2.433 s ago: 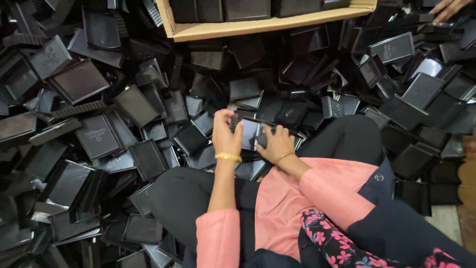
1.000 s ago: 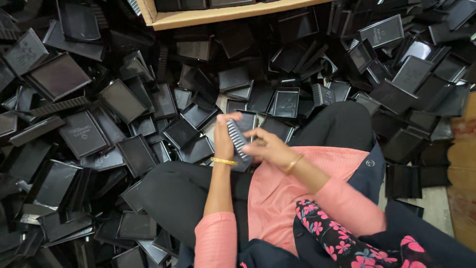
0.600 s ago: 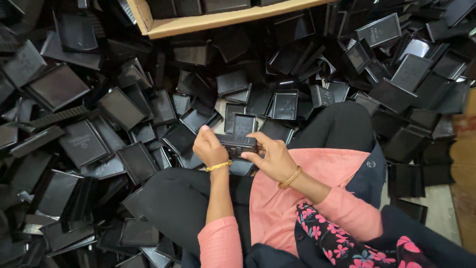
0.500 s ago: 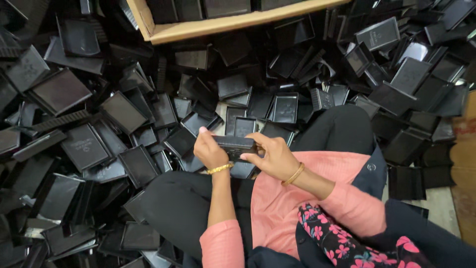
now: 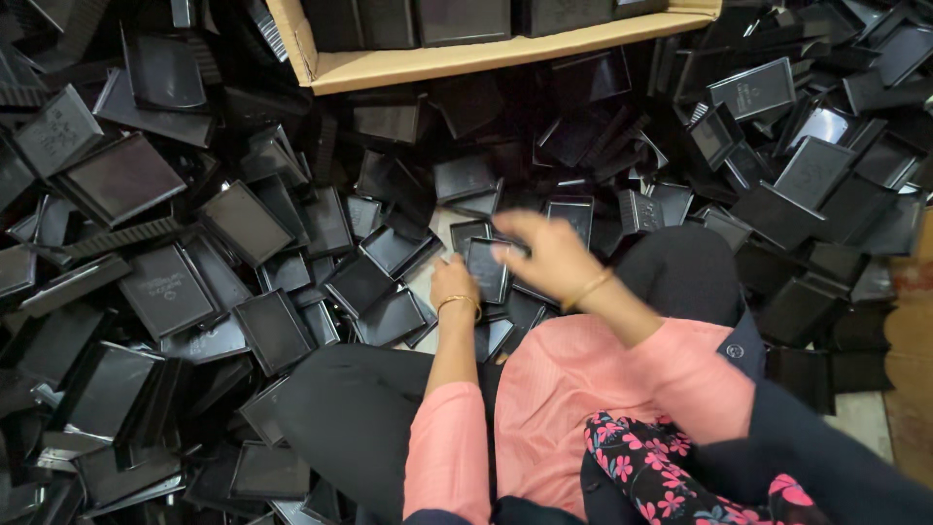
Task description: The person sits on the floor and repeatedly picks up two-part black plastic cases, snaps them together, and places the assembled units into a cardboard box. The process continues with many identical cases from a large pile on the floor.
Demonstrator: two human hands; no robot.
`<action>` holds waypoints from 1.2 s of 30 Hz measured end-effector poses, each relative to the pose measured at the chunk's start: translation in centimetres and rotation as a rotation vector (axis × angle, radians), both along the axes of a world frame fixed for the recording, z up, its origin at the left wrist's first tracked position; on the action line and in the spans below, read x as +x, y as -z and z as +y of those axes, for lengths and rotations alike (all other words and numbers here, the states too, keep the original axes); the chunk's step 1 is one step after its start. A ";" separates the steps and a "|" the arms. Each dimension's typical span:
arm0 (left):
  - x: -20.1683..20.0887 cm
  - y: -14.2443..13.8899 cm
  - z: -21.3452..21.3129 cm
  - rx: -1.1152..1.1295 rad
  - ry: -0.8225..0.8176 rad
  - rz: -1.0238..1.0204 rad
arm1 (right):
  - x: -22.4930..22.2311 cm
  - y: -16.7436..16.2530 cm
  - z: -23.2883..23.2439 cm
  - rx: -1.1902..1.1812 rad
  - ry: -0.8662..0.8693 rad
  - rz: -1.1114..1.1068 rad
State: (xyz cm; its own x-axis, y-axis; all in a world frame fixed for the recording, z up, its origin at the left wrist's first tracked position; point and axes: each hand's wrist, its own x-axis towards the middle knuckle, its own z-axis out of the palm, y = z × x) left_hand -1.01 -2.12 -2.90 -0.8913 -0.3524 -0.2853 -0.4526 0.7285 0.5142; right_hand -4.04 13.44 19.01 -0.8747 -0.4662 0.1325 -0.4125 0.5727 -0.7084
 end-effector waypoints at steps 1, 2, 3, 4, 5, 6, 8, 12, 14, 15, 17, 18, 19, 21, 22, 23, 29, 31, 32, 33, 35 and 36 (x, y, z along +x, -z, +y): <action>-0.1 0.2 0.2 -0.003 0.006 0.010 | 1.5 2.2 0.5 0.228 0.058 -0.079; -0.4 0.1 0.4 -0.007 0.015 0.022 | 2.5 4.0 1.1 0.455 0.118 -0.157; -0.5 -0.4 0.3 0.044 -0.028 0.035 | 3.1 5.5 1.6 0.481 0.101 -0.080; -0.6 -1.3 -0.1 0.095 -0.070 0.044 | 3.8 6.9 1.8 0.507 0.084 -0.007; -0.5 -2.4 -0.7 0.142 -0.110 0.053 | 4.3 8.0 2.0 0.527 0.068 0.065; -0.1 -3.9 -1.4 0.310 -0.190 0.238 | 4.3 9.0 2.0 0.602 0.045 0.010; 1.1 -7.5 -3.4 0.698 -0.293 0.546 | 4.5 10.8 1.8 0.750 -0.008 -0.102; 5.3 -15.5 -7.6 1.424 -0.487 0.734 | 5.1 14.7 0.3 0.474 -0.104 0.252; 6.4 -18.8 -8.4 1.685 -0.493 0.781 | 5.5 16.2 -0.8 0.322 -0.431 0.313; 6.4 -20.0 -8.3 1.713 -0.454 0.805 | 5.7 16.6 -1.2 0.347 -0.497 0.216; 6.2 -21.3 -7.2 1.770 -0.380 0.857 | 6.2 16.5 -1.6 0.398 -0.635 0.021; 5.8 -21.4 -6.6 1.769 -0.339 0.861 | 6.2 15.9 -1.5 0.440 -0.626 0.024; 5.4 -21.2 -6.0 1.770 -0.300 0.866 | 6.1 15.0 -1.1 0.486 -0.617 0.026; 5.1 -19.9 -5.0 1.751 -0.345 0.801 | 6.3 12.6 0.1 0.416 -0.422 -0.096; 4.7 -18.9 -4.4 1.730 -0.425 0.736 | 5.8 11.2 1.1 0.301 -0.239 -0.210; 4.4 -17.8 -3.9 1.705 -0.507 0.670 | 5.1 9.8 1.8 0.018 -0.039 -0.289; 4.0 -13.2 -1.2 1.754 -0.556 0.275 | 3.9 5.1 1.9 -0.787 0.126 -0.697; 4.1 -12.8 -1.0 1.756 -0.544 0.303 | 5.0 4.7 0.8 -0.481 -0.009 -0.314; 4.2 -12.7 -0.9 1.755 -0.541 0.315 | 5.7 4.5 0.3 -0.324 -0.072 -0.127; 4.2 -12.6 -1.0 1.775 -0.526 0.345 | 6.2 4.2 0.1 -0.232 -0.032 -0.074; 4.3 -12.6 -1.3 1.810 -0.510 0.392 | 7.0 3.6 -0.2 -0.050 0.048 0.012; 4.2 -12.5 -1.4 1.794 -0.534 0.394 | 7.2 3.2 -0.3 -0.065 0.114 -0.043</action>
State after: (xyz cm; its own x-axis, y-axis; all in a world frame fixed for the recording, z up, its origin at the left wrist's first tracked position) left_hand 3.24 -3.49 9.65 -0.9013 -0.1358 -0.4114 -0.1043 -0.8536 0.5103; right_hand 3.19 13.11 15.79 -0.9271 -0.3549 0.1209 -0.3160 0.5663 -0.7612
